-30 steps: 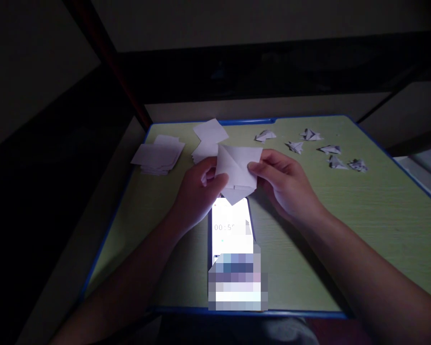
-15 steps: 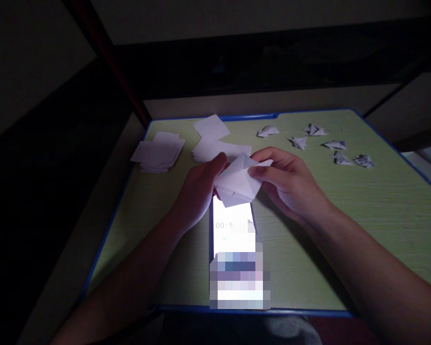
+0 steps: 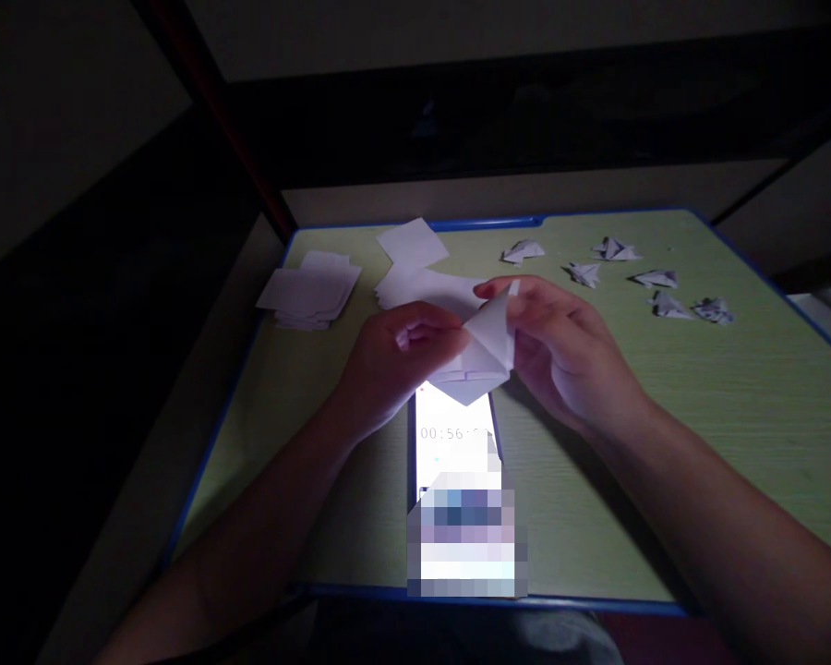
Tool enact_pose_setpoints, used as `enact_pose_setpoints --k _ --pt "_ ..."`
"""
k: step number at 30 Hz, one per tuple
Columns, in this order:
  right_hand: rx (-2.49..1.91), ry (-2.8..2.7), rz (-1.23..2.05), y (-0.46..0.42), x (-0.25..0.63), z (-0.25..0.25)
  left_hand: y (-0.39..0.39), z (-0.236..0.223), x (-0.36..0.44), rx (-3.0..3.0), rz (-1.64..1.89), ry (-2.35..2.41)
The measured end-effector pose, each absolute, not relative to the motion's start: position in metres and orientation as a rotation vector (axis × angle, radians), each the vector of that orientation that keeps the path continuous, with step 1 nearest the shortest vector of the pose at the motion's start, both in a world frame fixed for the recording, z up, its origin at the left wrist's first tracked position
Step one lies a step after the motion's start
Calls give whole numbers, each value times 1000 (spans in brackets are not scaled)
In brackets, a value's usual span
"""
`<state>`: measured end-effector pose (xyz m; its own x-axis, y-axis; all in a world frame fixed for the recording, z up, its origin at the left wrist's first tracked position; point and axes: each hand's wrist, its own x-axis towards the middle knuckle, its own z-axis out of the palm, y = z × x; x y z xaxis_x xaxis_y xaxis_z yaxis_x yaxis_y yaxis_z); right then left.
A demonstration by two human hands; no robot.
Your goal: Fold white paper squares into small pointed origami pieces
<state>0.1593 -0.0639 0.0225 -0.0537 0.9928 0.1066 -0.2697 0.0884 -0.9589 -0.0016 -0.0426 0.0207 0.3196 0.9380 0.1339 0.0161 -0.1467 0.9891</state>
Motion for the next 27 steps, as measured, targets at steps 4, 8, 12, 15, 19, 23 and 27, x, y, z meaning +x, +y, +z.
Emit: enact_pose_setpoints --k 4,8,12,15,19,23,27 --pt "-878 -1123 1251 -63 159 17 -42 20 -1 1479 1113 967" --pt "-970 -1156 1203 -64 160 13 -43 18 0 1524 1133 957" --pt "-981 -1158 1162 -65 160 12 -45 20 2 1557 1137 941" --pt "-979 -1161 1177 -66 159 12 -46 21 2 1593 1136 962" --pt "-981 -1180 1233 -67 159 13 -47 21 2 1637 1148 977" --pt "-990 -1191 1234 -67 159 13 -49 21 3 1690 1148 997" --pt "-995 -1171 1216 -68 159 13 -51 22 3 1742 1151 1011"
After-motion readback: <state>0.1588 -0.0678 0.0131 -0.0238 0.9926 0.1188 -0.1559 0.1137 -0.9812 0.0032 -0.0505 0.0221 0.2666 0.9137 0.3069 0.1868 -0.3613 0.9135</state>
